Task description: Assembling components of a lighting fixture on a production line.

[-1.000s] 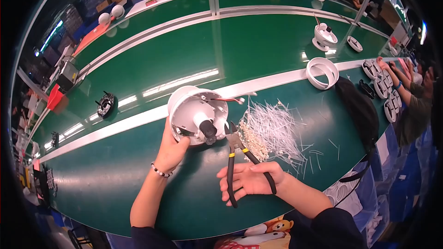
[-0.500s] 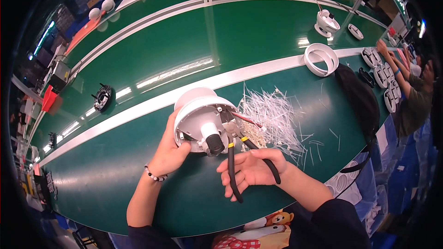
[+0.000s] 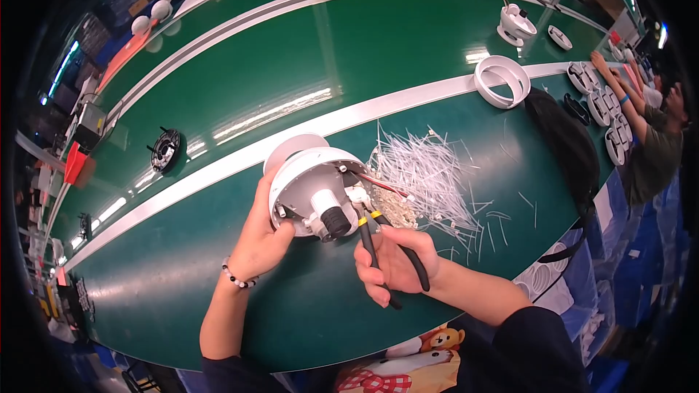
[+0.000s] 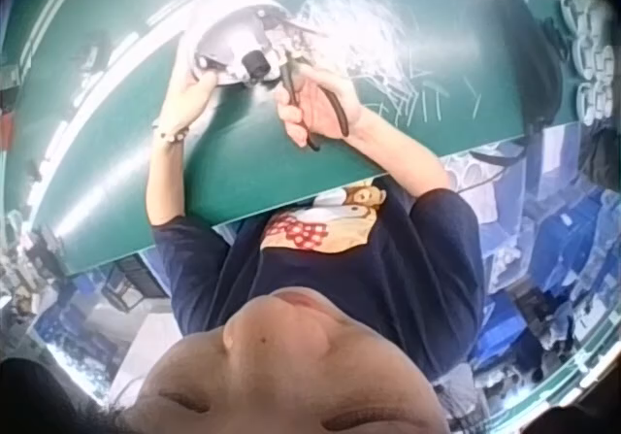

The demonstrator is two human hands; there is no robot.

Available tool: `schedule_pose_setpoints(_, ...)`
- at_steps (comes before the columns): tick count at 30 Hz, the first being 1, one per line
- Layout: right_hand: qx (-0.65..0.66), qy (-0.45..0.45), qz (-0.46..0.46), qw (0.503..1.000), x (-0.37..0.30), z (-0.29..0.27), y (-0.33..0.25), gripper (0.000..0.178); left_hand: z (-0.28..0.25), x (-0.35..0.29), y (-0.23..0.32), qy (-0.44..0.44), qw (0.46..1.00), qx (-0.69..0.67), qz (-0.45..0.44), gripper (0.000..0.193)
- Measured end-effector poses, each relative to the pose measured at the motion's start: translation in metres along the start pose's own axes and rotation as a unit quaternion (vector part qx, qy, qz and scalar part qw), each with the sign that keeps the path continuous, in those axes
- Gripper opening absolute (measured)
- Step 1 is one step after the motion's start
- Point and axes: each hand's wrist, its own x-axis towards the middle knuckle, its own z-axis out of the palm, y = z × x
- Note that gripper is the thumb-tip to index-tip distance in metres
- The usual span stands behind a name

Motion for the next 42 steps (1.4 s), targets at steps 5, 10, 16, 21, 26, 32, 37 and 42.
schedule_pose_setpoints(5, -0.029, 0.021, -0.011, 0.999, -0.003, 0.004, 0.003, 0.042, 0.007, 0.005, 0.006, 0.005, 1.000, -0.027, -0.013, 0.070)
schedule_pose_setpoints(10, -0.040, 0.035, -0.029, 0.998, -0.005, 0.005, 0.004, 0.042, 0.014, 0.009, 0.007, 0.012, 0.999, -0.034, -0.005, 0.069)
schedule_pose_setpoints(16, 0.030, -0.066, -0.029, 0.997, -0.002, 0.001, -0.001, 0.053, 0.015, 0.009, 0.012, 0.020, 0.999, -0.046, -0.008, 0.066)
schedule_pose_setpoints(21, 0.093, -0.111, -0.021, 0.989, -0.001, -0.004, 0.000, 0.068, 0.014, 0.010, 0.007, 0.015, 0.999, -0.028, -0.006, 0.065)
schedule_pose_setpoints(26, 0.108, -0.132, -0.008, 0.985, 0.000, -0.002, 0.004, 0.076, 0.006, 0.007, 0.007, 0.011, 1.000, -0.024, -0.003, 0.066)
schedule_pose_setpoints(32, 0.114, -0.155, -0.012, 0.981, -0.002, -0.004, 0.004, 0.080, 0.002, 0.009, 0.005, 0.018, 0.999, -0.031, -0.007, 0.066)
schedule_pose_setpoints(37, 0.084, -0.157, -0.020, 0.984, -0.002, -0.005, 0.003, 0.080, 0.001, 0.007, 0.006, 0.013, 0.999, -0.034, -0.012, 0.067)
schedule_pose_setpoints(42, 0.066, -0.132, -0.012, 0.989, -0.003, -0.003, 0.001, 0.074, 0.002, 0.007, 0.010, 0.006, 0.999, -0.031, -0.007, 0.069)
